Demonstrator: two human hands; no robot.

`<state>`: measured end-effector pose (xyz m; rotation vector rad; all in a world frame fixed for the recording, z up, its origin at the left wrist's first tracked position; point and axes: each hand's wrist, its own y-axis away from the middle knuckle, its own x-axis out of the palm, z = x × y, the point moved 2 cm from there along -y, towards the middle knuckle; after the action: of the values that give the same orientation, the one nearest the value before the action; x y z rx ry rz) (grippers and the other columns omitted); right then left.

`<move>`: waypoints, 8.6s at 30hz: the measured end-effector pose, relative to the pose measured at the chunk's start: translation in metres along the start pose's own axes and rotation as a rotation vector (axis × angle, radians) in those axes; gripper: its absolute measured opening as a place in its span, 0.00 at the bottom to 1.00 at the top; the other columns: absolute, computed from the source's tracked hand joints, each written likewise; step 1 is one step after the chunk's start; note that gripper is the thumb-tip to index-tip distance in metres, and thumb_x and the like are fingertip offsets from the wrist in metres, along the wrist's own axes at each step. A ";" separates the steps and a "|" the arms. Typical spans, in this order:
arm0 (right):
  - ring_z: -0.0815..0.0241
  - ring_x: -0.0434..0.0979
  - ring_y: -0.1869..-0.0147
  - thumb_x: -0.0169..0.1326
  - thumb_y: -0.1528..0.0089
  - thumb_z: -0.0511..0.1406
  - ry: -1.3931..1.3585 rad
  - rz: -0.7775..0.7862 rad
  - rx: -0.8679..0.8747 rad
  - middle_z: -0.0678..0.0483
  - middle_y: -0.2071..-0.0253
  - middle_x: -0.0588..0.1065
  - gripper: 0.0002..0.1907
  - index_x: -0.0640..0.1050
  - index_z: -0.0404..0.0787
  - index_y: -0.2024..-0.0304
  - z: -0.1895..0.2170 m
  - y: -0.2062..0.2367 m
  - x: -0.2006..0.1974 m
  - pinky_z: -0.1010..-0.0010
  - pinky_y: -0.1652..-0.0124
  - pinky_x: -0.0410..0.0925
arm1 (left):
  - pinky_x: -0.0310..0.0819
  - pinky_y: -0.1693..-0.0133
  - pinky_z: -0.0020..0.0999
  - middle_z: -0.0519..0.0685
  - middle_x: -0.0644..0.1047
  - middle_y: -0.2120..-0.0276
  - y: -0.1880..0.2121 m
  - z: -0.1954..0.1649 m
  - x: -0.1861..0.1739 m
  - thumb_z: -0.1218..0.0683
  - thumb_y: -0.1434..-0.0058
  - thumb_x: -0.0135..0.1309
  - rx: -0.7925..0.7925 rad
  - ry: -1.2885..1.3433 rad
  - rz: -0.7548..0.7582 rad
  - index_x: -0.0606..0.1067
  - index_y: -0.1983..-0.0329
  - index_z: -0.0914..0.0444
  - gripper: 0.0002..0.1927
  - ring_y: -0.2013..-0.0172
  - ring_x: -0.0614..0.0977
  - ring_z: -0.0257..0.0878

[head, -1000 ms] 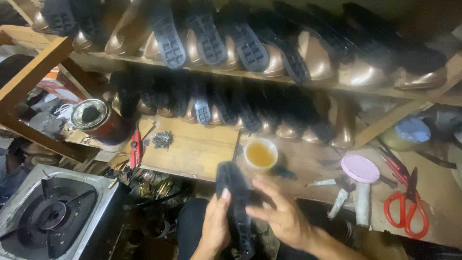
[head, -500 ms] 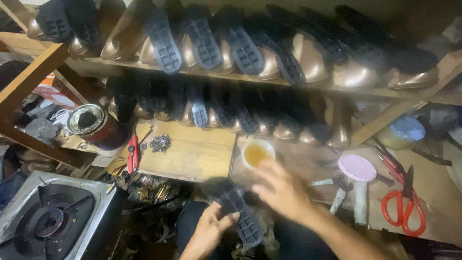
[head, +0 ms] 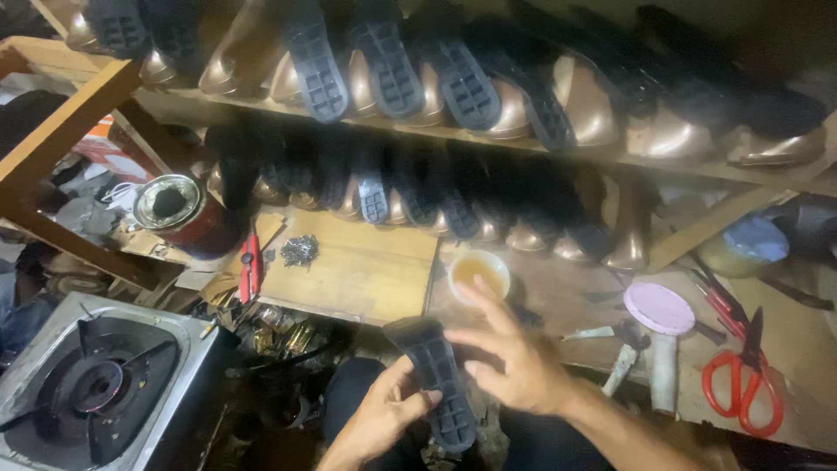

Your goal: The person repeatedly wipes the soles of black shoes with a cloth, dipping the cloth into a small container of liquid between wipes. The person handles multiple shoes one at a time, wiping each sole and then placing it on a nearby shelf.

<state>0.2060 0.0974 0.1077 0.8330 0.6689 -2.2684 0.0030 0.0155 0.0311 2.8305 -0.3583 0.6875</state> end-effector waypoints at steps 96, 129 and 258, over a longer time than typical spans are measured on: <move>0.38 0.46 0.20 0.51 0.44 0.22 -0.004 -0.096 -0.122 0.35 0.23 0.47 0.23 0.86 0.43 0.51 -0.015 0.026 0.028 0.49 0.27 0.45 | 0.72 0.55 0.30 0.49 0.77 0.52 -0.019 0.003 0.004 0.66 0.46 0.51 0.075 0.084 0.010 0.69 0.34 0.64 0.33 0.56 0.77 0.34; 0.41 0.58 0.23 0.56 0.41 0.22 -0.190 -0.150 -0.211 0.39 0.25 0.57 0.17 0.85 0.43 0.54 -0.021 0.026 0.020 0.53 0.33 0.65 | 0.74 0.49 0.32 0.48 0.78 0.55 -0.006 -0.019 0.005 0.68 0.52 0.55 -0.081 0.139 0.002 0.67 0.35 0.63 0.37 0.53 0.79 0.37; 0.57 0.84 0.47 0.55 0.45 0.28 -0.187 -0.515 0.560 0.47 0.36 0.70 0.29 0.75 0.38 0.39 -0.154 0.057 0.047 0.68 0.56 0.82 | 0.77 0.61 0.42 0.61 0.81 0.55 -0.165 -0.467 -0.179 0.61 0.34 0.55 0.383 -1.521 -0.886 0.80 0.44 0.63 0.16 0.62 0.83 0.51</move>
<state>0.2760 0.1389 -0.0424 0.7330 0.1576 -3.0310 -0.3017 0.3237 0.3293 2.7076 0.8812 -1.6959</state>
